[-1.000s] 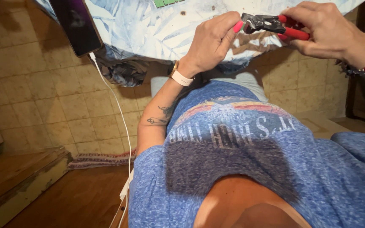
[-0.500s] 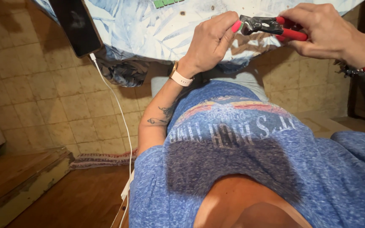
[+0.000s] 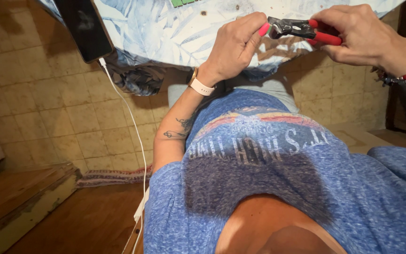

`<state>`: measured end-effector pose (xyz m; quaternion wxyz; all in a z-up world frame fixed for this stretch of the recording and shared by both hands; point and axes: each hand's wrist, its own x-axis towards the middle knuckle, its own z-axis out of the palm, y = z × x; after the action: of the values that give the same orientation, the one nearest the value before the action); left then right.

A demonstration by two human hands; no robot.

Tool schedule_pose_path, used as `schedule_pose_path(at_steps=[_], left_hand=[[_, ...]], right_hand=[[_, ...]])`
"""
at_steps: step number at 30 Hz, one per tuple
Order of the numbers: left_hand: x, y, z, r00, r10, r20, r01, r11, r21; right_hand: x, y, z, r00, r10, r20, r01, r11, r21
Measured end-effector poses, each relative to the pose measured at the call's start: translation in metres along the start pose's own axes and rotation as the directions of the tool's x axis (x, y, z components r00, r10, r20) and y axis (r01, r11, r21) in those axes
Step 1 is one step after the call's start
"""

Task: Cutting small green mosaic tiles into smaller pieces using a tile nipper

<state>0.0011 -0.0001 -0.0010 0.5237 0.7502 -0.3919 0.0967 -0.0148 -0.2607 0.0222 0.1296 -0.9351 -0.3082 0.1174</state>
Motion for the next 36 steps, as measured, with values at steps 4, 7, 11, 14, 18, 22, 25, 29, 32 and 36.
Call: schedule_pose_path(at_steps=[4, 7, 11, 14, 18, 22, 25, 29, 32, 36], left_hand=[[0.000, 0.000, 0.000, 1.000, -0.010, 0.008, 0.010, 1.000, -0.012], [-0.001, -0.001, 0.002, 1.000, -0.019, 0.016, 0.019, 1.000, -0.010], [-0.003, -0.003, 0.005, 0.999, -0.042, 0.017, 0.042, 0.999, 0.013], [-0.003, -0.002, 0.005, 0.998, -0.058, 0.032, 0.057, 0.998, 0.016], [-0.004, -0.003, 0.006, 0.998, -0.056, 0.027, 0.055, 0.998, 0.025], [-0.002, -0.001, 0.004, 0.996, -0.070, 0.045, 0.072, 0.997, -0.037], [-0.001, 0.001, 0.003, 0.996, -0.080, 0.038, 0.082, 0.995, -0.058], [0.003, 0.006, 0.003, 0.996, -0.089, -0.011, 0.087, 0.991, -0.103], [0.003, 0.005, 0.003, 0.996, -0.081, -0.026, 0.080, 0.995, -0.066], [0.004, 0.006, 0.003, 0.998, -0.059, -0.018, 0.058, 0.996, -0.071]], right_hand=[[0.000, 0.001, 0.002, 1.000, 0.004, 0.006, -0.004, 1.000, 0.021], [0.000, -0.001, 0.001, 1.000, 0.008, 0.007, -0.008, 0.999, 0.031], [-0.001, 0.002, 0.005, 1.000, 0.012, 0.008, -0.013, 0.999, 0.039], [-0.003, 0.005, 0.007, 1.000, 0.017, 0.014, -0.018, 1.000, 0.021], [-0.003, 0.001, 0.005, 0.999, 0.037, 0.021, -0.038, 0.999, 0.039], [-0.004, 0.001, 0.006, 0.999, 0.010, -0.031, -0.007, 0.997, 0.072], [-0.004, 0.002, 0.007, 0.999, -0.008, -0.040, 0.011, 0.998, 0.067], [-0.004, 0.001, 0.006, 1.000, -0.004, -0.010, 0.005, 0.999, 0.047], [-0.005, 0.003, 0.009, 0.999, -0.028, -0.017, 0.028, 0.998, 0.052], [-0.004, -0.002, 0.007, 1.000, -0.018, -0.019, 0.019, 0.999, 0.051]])
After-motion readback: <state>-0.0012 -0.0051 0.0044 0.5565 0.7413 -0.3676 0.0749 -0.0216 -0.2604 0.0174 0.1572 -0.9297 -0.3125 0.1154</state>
